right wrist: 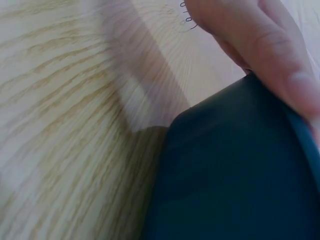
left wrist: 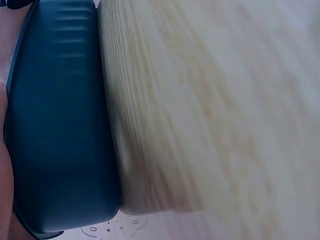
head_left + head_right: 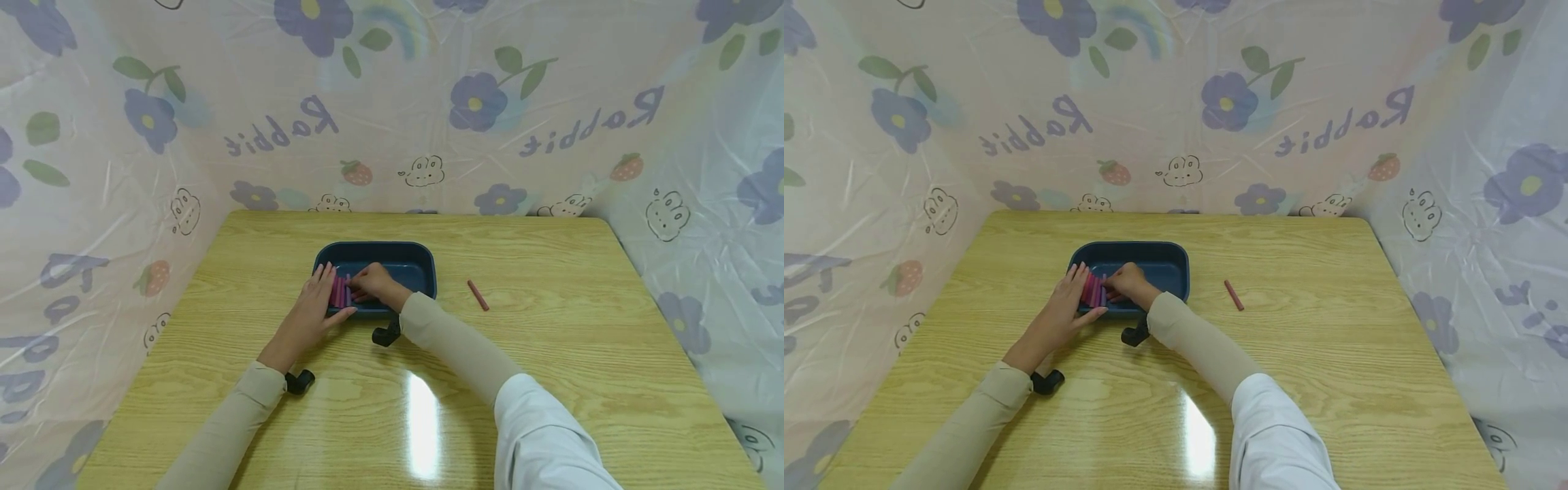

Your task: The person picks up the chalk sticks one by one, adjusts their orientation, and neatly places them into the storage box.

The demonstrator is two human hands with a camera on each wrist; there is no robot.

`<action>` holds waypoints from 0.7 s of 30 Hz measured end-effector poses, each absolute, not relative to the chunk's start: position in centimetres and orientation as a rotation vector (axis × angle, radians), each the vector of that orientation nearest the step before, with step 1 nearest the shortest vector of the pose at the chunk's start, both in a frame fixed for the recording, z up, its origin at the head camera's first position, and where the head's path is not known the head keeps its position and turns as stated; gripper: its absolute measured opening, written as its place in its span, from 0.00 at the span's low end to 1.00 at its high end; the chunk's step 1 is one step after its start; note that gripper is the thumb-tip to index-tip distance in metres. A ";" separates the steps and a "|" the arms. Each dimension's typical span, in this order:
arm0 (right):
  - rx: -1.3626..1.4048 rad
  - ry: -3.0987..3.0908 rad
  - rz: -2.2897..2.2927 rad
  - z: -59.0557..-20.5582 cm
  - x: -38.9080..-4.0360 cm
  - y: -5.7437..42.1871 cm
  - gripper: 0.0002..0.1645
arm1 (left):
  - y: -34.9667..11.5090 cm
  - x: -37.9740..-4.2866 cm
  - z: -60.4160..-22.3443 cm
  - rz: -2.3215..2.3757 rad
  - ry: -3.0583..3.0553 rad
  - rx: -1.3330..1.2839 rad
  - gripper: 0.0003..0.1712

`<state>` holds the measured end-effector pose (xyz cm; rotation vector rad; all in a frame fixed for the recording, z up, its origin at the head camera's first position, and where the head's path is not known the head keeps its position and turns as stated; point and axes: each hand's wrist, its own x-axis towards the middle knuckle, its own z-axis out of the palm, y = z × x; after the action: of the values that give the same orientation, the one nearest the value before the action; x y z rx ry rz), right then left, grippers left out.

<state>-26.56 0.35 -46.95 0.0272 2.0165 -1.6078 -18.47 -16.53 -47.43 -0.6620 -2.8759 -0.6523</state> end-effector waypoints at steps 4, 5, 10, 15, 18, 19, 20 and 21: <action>0.032 2.041 -1.607 -47.0 -26.4 0.3 0.12 | -16.5 -18.5 -47.5 -0.645 -2.884 -0.666 0.54; 0.033 2.042 -1.609 -47.0 -26.4 0.3 0.11 | -16.5 -18.5 -47.5 -0.644 -2.885 -0.666 0.54; 0.039 2.051 -1.615 -47.1 -26.4 0.4 0.11 | -16.5 -18.5 -47.5 -0.652 -2.888 -0.672 0.53; 0.026 2.080 -1.610 -47.3 -26.4 0.3 0.11 | -16.5 -18.5 -47.6 -0.657 -2.882 -0.668 0.53; 0.018 2.092 -1.609 -47.4 -26.4 0.2 0.11 | -16.5 -18.6 -47.7 -0.650 -2.880 -0.665 0.53; 0.014 2.093 -1.610 -47.5 -26.4 0.2 0.11 | -16.5 -18.6 -47.7 -0.649 -2.881 -0.666 0.53; 0.009 2.096 -1.610 -47.5 -26.4 0.1 0.11 | -16.5 -18.6 -47.7 -0.651 -2.882 -0.662 0.53; 0.006 2.097 -1.611 -47.5 -26.4 0.1 0.11 | -16.5 -18.7 -47.8 -0.649 -2.883 -0.661 0.53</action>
<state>-26.41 0.14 -47.51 0.0064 2.0973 -1.6109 -18.66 -16.54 -47.77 -0.6611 -2.8834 -0.6495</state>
